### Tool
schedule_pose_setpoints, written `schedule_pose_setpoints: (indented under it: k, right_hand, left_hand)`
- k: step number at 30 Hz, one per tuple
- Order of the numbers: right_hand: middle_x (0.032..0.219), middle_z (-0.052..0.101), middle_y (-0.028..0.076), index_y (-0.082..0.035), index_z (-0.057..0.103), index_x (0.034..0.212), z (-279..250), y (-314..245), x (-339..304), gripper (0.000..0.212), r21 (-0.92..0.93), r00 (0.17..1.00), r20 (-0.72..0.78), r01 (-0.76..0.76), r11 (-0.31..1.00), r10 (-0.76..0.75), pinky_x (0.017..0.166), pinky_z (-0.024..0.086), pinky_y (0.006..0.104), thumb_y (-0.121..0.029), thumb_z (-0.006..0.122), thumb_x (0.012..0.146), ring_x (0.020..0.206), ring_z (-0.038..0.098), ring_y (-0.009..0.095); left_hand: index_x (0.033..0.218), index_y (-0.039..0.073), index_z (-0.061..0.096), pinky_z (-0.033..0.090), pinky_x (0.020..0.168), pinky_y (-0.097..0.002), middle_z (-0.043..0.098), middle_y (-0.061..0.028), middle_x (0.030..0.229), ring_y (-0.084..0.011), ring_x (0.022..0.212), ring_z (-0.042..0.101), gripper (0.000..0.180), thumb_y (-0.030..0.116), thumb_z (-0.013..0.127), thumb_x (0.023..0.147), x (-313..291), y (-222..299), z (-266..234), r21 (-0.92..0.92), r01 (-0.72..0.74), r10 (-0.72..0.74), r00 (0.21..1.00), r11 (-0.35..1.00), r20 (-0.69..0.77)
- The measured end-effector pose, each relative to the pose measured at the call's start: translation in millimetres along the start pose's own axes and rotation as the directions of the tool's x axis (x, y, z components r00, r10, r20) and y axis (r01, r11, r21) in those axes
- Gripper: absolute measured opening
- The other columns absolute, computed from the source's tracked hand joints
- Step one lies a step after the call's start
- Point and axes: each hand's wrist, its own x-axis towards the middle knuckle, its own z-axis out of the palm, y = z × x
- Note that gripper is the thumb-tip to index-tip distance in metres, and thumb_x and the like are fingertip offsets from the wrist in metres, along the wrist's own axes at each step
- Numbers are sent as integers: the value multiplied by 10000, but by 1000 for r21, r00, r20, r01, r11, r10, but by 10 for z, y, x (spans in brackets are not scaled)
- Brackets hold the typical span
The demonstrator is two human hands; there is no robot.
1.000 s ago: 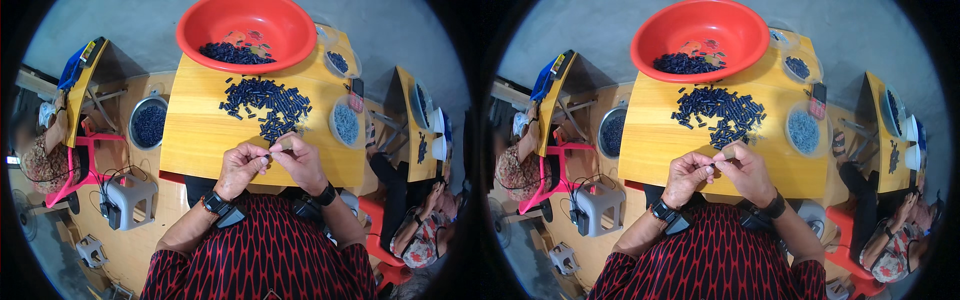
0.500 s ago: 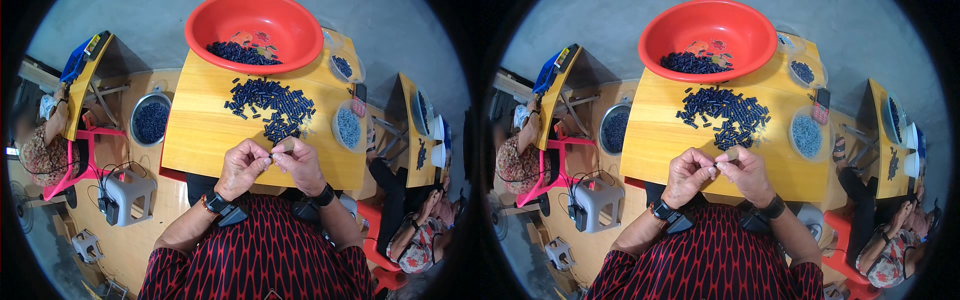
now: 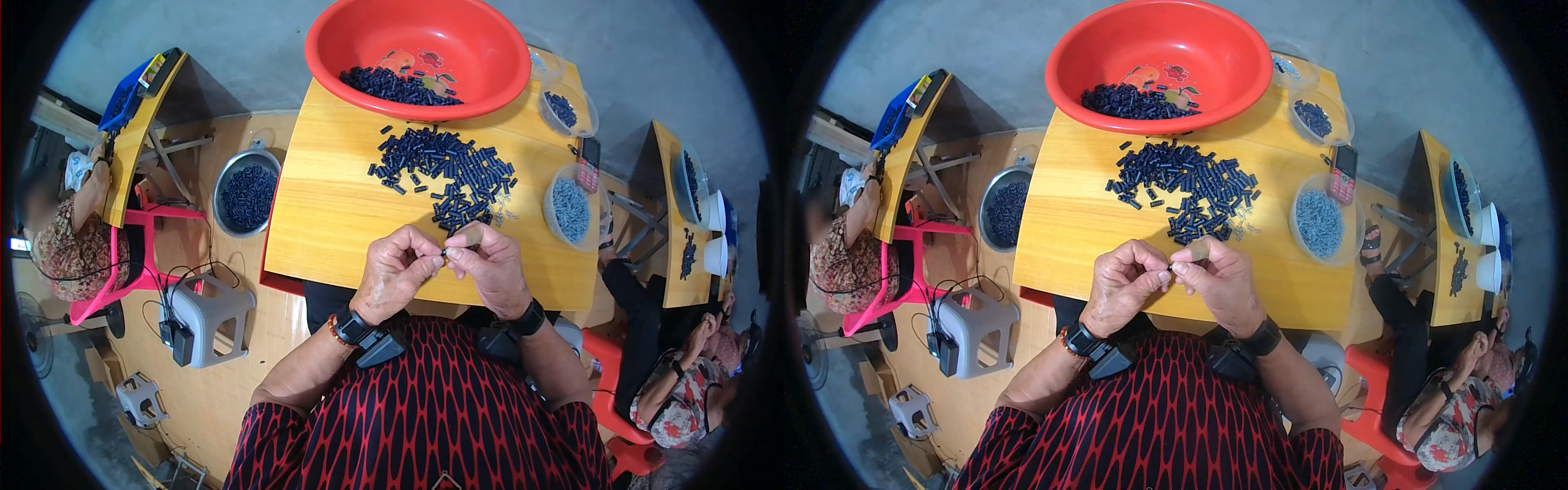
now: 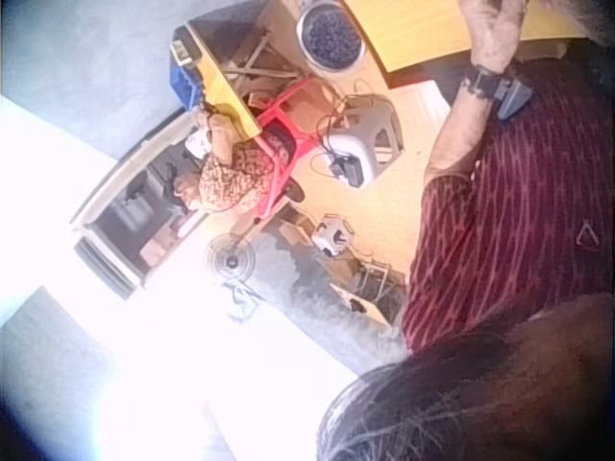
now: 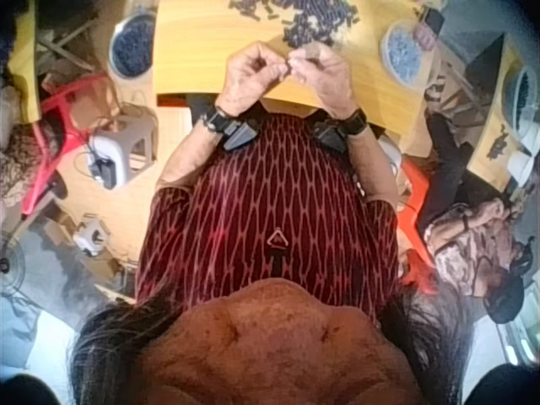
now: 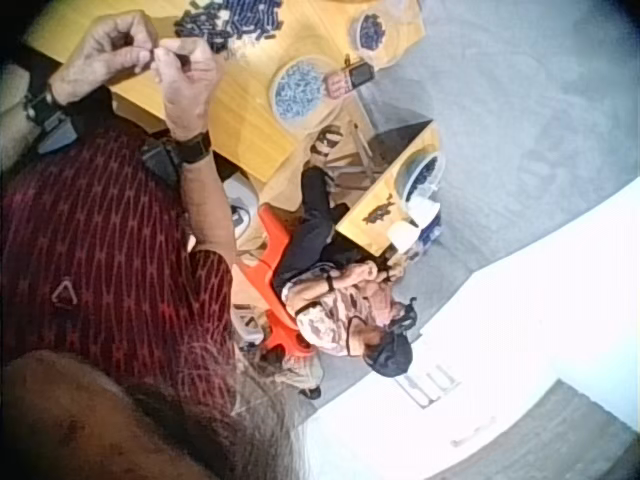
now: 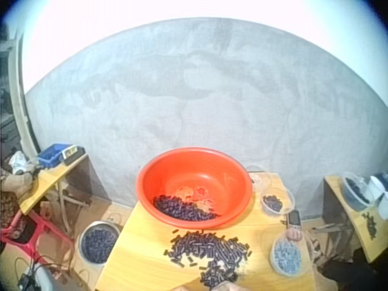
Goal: Inserting metal pins into blue plastic cylindrical components for assembly.
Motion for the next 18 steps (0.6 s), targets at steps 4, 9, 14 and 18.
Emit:
schedule_pose_setpoints:
  k: [4,9,14,18]
  right_hand:
    - [858,621,14,-26,653,962,-15,18,9,61,-18,1000,-6,25,1000,-25,608,466,212,8,641,912,684,555,63]
    - [906,616,46,-1,674,946,-25,-42,14,60,-185,995,29,99,978,-95,608,487,217,24,649,898,690,571,79]
    - [923,625,68,19,685,977,-62,-122,2,98,-221,987,122,128,967,-103,650,526,234,43,646,890,715,610,100]
    - [915,630,70,31,683,967,-17,-105,-12,90,-126,996,60,65,990,-58,664,526,232,49,642,890,715,620,108]
  left_hand:
    - [873,-6,590,507,688,-252,632,-71,858,-114,748,600,81,-49,657,886,6,4,8,11,-37,37,999,999,-9]
    - [868,-7,595,504,686,-250,632,-72,867,-111,752,598,82,-50,663,884,14,30,4,89,-115,115,993,989,-2]
    - [873,-10,591,520,685,-257,634,-86,875,-126,738,615,83,-56,659,884,16,-9,-15,-75,-23,25,999,997,31]
    - [876,-11,587,532,686,-267,635,-93,878,-137,736,626,85,-59,657,886,23,-68,-29,-130,3,-4,1000,991,-9]
